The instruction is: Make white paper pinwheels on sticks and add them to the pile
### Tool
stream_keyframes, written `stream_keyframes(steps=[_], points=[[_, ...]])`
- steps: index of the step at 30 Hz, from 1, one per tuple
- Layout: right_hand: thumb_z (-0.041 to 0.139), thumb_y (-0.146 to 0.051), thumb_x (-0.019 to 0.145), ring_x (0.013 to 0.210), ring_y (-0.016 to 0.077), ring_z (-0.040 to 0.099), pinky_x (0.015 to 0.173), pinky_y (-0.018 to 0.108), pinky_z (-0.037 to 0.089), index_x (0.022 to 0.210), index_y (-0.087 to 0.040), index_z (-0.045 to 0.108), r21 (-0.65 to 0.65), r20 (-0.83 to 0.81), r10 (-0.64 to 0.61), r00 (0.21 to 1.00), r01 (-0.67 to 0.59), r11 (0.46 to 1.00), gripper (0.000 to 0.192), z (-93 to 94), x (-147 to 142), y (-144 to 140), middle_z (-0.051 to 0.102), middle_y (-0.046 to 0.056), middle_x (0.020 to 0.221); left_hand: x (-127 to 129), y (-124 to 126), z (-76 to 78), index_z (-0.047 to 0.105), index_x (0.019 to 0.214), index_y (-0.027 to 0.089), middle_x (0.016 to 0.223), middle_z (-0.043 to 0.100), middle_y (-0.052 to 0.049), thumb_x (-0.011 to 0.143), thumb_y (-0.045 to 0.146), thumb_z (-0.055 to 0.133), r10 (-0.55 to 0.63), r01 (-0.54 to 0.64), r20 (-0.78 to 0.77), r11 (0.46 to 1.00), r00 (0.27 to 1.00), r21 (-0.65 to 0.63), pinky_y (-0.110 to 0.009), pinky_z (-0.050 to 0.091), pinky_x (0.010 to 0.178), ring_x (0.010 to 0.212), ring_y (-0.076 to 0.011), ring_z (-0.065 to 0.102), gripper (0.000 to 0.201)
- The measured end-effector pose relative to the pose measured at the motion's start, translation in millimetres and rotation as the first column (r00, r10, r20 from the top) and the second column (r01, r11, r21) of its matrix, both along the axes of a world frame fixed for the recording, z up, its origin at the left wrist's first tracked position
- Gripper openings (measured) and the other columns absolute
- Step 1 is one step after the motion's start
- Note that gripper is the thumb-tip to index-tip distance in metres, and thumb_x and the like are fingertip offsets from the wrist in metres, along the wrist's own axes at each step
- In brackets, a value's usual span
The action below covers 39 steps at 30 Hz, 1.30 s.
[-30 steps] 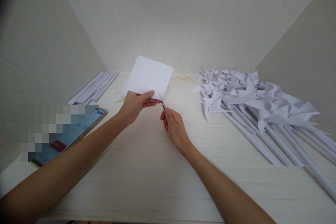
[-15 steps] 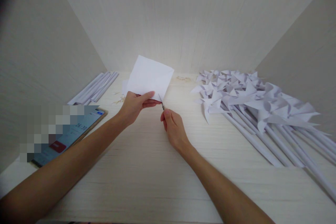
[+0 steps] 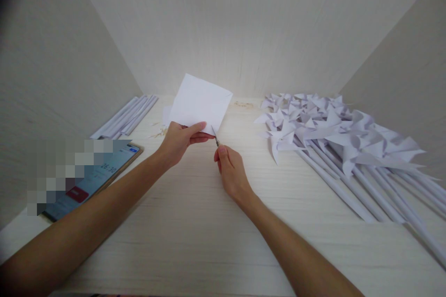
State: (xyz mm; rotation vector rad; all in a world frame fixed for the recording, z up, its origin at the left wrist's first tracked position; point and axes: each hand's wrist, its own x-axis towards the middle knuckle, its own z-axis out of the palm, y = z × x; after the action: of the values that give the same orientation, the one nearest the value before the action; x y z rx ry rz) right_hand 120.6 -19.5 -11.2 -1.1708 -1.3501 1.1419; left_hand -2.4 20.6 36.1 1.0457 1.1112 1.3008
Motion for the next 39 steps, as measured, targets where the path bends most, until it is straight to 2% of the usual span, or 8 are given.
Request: stream_keyframes(steps=[11,20,26,39], points=[[0.035,-0.054,0.081,0.039,0.0071,0.026,0.037,0.021,0.018,0.057,-0.019,0.042,0.017,0.034,-0.016,0.999,0.016,1.000,0.043,-1.0,-1.3,0.7,0.029,-0.006,0.044,0.3,-0.3,0.3,0.061,0.079,0.009,0.065,0.068,-0.005,0.068,0.014,0.060,-0.001,0.001,-0.010,1.000,1.000,-0.016,-0.021,0.052,0.054,0.055,-0.0144,0.065,0.012],[0.034,-0.051,0.083,0.037,0.0071,0.025,0.037,0.021,0.017,0.058,-0.020,0.043,0.038,0.033,-0.012,0.999,0.011,0.999,0.040,-1.3,1.2,0.3,0.028,-0.007,0.042,-0.8,0.2,1.7,0.060,0.069,0.009,0.065,0.067,-0.004,0.068,0.015,0.060,-0.039,0.040,0.014,0.998,0.999,-0.057,-0.020,0.050,0.055,0.055,-0.0128,0.065,0.006],[0.035,-0.052,0.082,0.037,0.0072,0.024,0.038,0.022,0.018,0.059,-0.020,0.043,0.035,0.012,-0.010,1.000,0.010,0.999,0.041,-1.6,1.1,0.8,0.028,-0.007,0.042,-1.5,0.7,-0.6,0.061,0.073,0.010,0.063,0.066,-0.002,0.067,0.015,0.062,-0.071,0.072,0.028,0.996,0.997,-0.050,-0.021,0.050,0.056,0.055,-0.0128,0.065,0.008],[0.036,-0.055,0.080,0.036,0.0067,0.023,0.036,0.022,0.017,0.058,-0.020,0.043,0.009,-0.033,-0.005,0.999,0.005,1.000,0.042,2.4,0.2,-0.3,0.028,-0.008,0.039,1.4,-1.5,-3.1,0.063,0.068,0.011,0.062,0.067,-0.002,0.063,0.015,0.064,-0.097,0.098,0.016,0.993,0.995,-0.061,-0.023,0.051,0.058,0.055,-0.0125,0.064,0.007]])
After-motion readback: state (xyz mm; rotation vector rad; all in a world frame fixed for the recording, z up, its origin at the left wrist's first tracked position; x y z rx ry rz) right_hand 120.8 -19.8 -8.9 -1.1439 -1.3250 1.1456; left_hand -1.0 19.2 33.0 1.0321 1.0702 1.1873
